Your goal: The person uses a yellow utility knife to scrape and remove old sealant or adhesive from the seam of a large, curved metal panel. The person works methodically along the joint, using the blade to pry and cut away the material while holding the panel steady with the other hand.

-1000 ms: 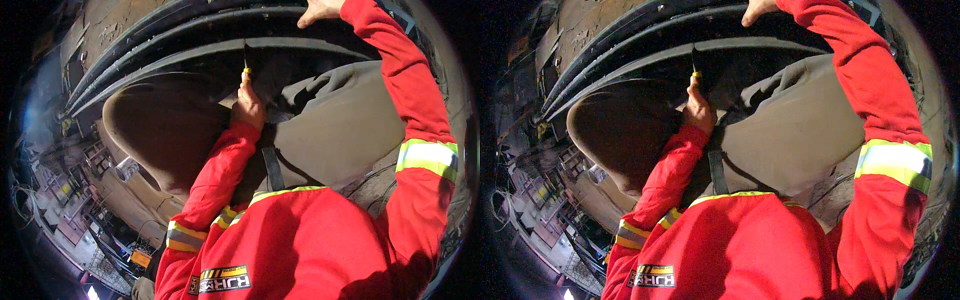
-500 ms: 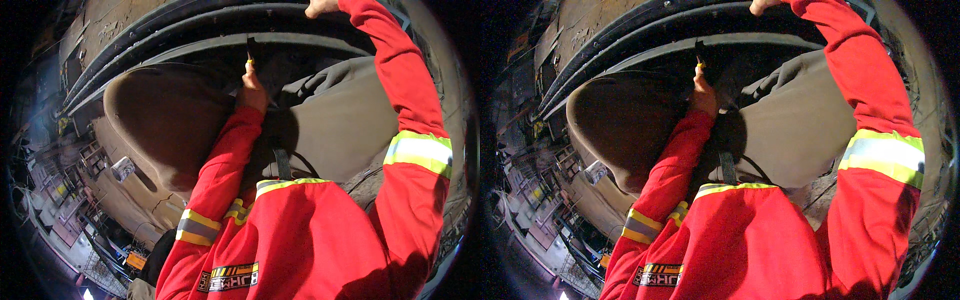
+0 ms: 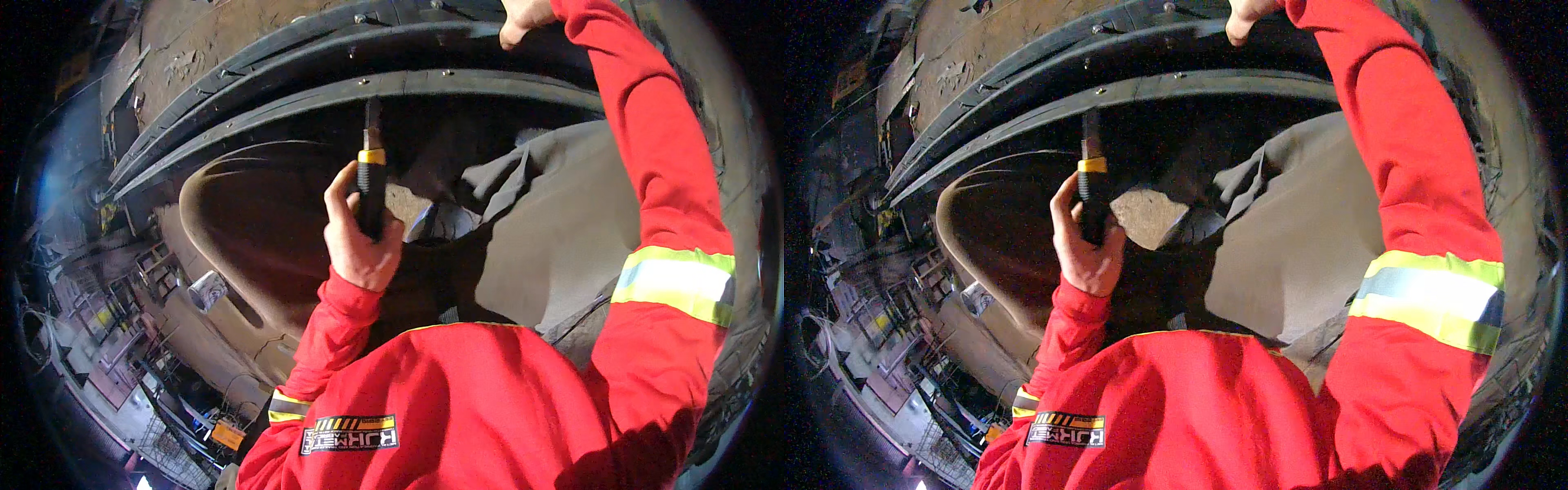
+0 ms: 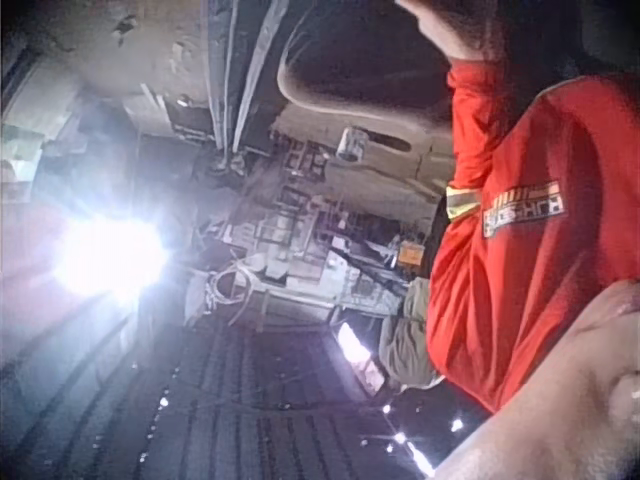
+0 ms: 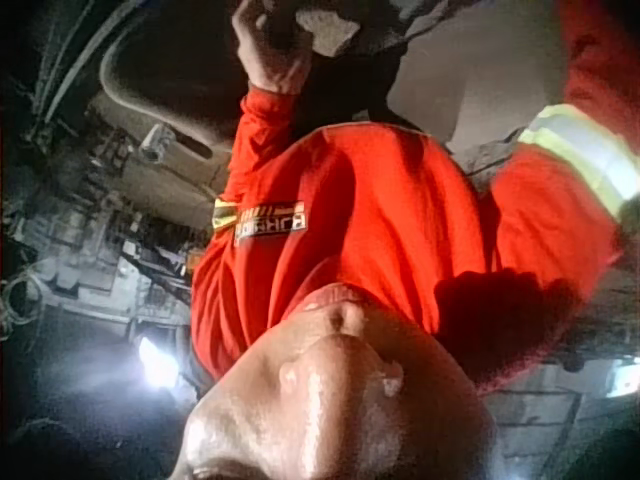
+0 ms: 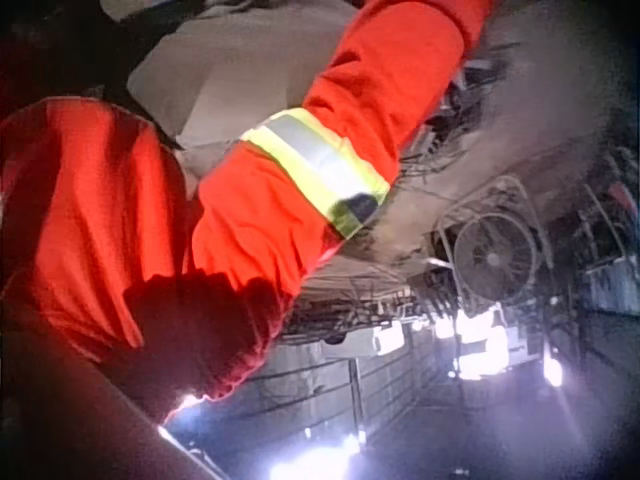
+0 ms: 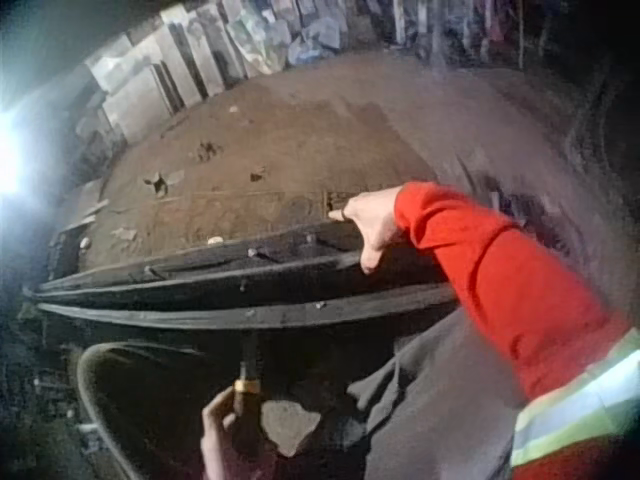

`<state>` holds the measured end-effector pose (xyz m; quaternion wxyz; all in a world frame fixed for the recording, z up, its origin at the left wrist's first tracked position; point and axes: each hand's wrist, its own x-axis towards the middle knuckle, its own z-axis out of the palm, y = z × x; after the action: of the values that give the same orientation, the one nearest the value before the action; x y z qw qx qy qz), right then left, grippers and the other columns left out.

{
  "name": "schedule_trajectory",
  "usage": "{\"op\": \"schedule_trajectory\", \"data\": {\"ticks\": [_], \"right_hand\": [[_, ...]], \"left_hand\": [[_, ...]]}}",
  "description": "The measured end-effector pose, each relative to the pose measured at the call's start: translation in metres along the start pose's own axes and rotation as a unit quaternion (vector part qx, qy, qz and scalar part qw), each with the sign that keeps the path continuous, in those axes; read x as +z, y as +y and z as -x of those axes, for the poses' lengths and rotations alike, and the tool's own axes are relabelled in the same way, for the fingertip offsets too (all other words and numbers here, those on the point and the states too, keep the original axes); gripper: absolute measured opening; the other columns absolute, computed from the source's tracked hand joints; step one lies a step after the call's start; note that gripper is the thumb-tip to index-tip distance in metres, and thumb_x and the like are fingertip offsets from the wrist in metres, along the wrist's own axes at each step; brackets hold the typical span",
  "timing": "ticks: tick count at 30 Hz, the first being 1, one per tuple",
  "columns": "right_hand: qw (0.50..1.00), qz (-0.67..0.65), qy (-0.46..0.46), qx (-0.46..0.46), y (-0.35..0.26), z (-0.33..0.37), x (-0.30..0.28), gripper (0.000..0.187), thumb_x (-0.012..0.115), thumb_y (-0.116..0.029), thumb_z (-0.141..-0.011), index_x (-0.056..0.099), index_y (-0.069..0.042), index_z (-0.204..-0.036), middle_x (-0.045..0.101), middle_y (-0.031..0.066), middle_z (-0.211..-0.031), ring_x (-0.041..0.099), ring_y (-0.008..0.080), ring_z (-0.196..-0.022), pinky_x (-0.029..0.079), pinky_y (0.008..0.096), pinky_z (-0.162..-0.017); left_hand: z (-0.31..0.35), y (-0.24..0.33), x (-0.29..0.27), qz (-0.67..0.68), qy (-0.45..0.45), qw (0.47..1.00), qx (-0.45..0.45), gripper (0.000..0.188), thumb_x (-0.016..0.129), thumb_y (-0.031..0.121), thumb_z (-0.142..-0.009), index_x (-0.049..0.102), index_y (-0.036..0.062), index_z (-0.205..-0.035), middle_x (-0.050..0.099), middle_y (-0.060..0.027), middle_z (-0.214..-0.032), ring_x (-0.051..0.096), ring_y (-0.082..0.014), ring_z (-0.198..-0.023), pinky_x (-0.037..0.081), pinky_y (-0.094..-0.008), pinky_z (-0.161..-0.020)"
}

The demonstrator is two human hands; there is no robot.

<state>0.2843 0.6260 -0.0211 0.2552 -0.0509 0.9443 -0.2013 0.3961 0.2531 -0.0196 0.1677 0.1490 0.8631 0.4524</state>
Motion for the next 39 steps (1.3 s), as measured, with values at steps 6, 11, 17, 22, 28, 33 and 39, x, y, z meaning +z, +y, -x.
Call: {"op": "schedule_trajectory", "data": {"ticks": [6, 11, 17, 22, 28, 33, 39], "right_hand": [[0.969, 0.146, 0.198, -0.034, -0.009, 0.000, 0.038, 0.099, 0.081, -0.043, -0.066, 0.039, 0.004, -0.143, 0.042, 0.0305, -0.143, 0.044, 0.0388, -0.132, 0.035, 0.0434, -0.108], [0.919, 0.143, 0.365, 0.035, -0.036, -0.035, 0.096, 0.087, 0.044, -0.071, -0.087, 0.054, 0.006, -0.128, 0.048, 0.0283, -0.138, 0.046, 0.0390, -0.129, 0.035, 0.0469, -0.109], [0.919, 0.176, 0.351, 0.024, -0.035, -0.034, 0.091, 0.081, 0.047, -0.072, -0.085, 0.069, 0.003, -0.103, 0.064, 0.0244, -0.112, 0.060, 0.0354, -0.111, 0.046, 0.0442, -0.097], [0.945, 0.175, 0.275, 0.039, -0.038, -0.028, 0.075, 0.075, 0.050, -0.070, -0.084, 0.072, 0.001, -0.089, 0.067, 0.0228, -0.098, 0.064, 0.0334, -0.097, 0.050, 0.0427, -0.085], [0.934, 0.177, 0.311, 0.004, -0.030, -0.039, 0.079, 0.074, 0.050, -0.070, -0.084, 0.073, 0.001, -0.084, 0.068, 0.0225, -0.089, 0.066, 0.0338, -0.089, 0.052, 0.0422, -0.081], [0.946, 0.172, 0.272, 0.036, -0.036, -0.040, 0.068, 0.079, 0.047, -0.073, -0.084, 0.072, 0.002, -0.081, 0.069, 0.0226, -0.083, 0.068, 0.0348, -0.083, 0.053, 0.0420, -0.079], [0.950, 0.169, 0.260, 0.029, -0.033, -0.041, 0.064, 0.081, 0.046, -0.074, -0.084, 0.073, 0.003, -0.077, 0.069, 0.0219, -0.076, 0.069, 0.0347, -0.080, 0.054, 0.0429, -0.078]], "left_hand": [[-0.018, -0.015, -0.020, 0.237, 0.047, 0.966, -0.090, 0.042, 0.047, 0.030, -0.090, 0.049, 0.0004, -0.120, 0.057, -0.0048, -0.082, 0.052, -0.0109, -0.064, 0.044, -0.0239, -0.056], [-0.021, -0.030, -0.023, 0.264, 0.038, 0.961, -0.072, 0.051, 0.046, 0.033, -0.088, 0.045, 0.0004, -0.128, 0.057, -0.0077, -0.095, 0.055, -0.0143, -0.077, 0.046, -0.0272, -0.069], [-0.029, -0.008, -0.032, 0.349, -0.006, 0.937, -0.016, 0.061, 0.063, 0.001, -0.078, 0.039, -0.0012, -0.134, 0.054, -0.0082, -0.097, 0.052, -0.0171, -0.086, 0.047, -0.0346, -0.085], [-0.036, -0.001, -0.049, 0.327, -0.126, 0.933, -0.079, 0.015, 0.056, -0.004, -0.083, 0.050, 0.0032, -0.096, 0.055, -0.0068, -0.090, 0.054, -0.0169, -0.086, 0.051, -0.0357, -0.079], [-0.041, 0.001, -0.036, 0.353, -0.189, 0.871, -0.284, 0.013, 0.051, -0.003, -0.089, 0.046, 0.0044, -0.098, 0.053, -0.0035, -0.074, 0.054, -0.0146, -0.063, 0.047, -0.0303, -0.057], [-0.032, -0.021, -0.013, 0.109, -0.178, 0.953, -0.217, 0.026, 0.063, 0.006, -0.087, 0.041, 0.0091, -0.100, 0.047, 0.0008, -0.069, 0.042, -0.0072, -0.049, 0.035, -0.0236, -0.043], [-0.040, -0.026, -0.018, 0.188, -0.170, 0.918, -0.305, 0.021, 0.047, 0.010, -0.089, 0.040, 0.0086, -0.108, 0.052, -0.0070, -0.069, 0.048, -0.0141, -0.048, 0.040, -0.0268, -0.041]]}}
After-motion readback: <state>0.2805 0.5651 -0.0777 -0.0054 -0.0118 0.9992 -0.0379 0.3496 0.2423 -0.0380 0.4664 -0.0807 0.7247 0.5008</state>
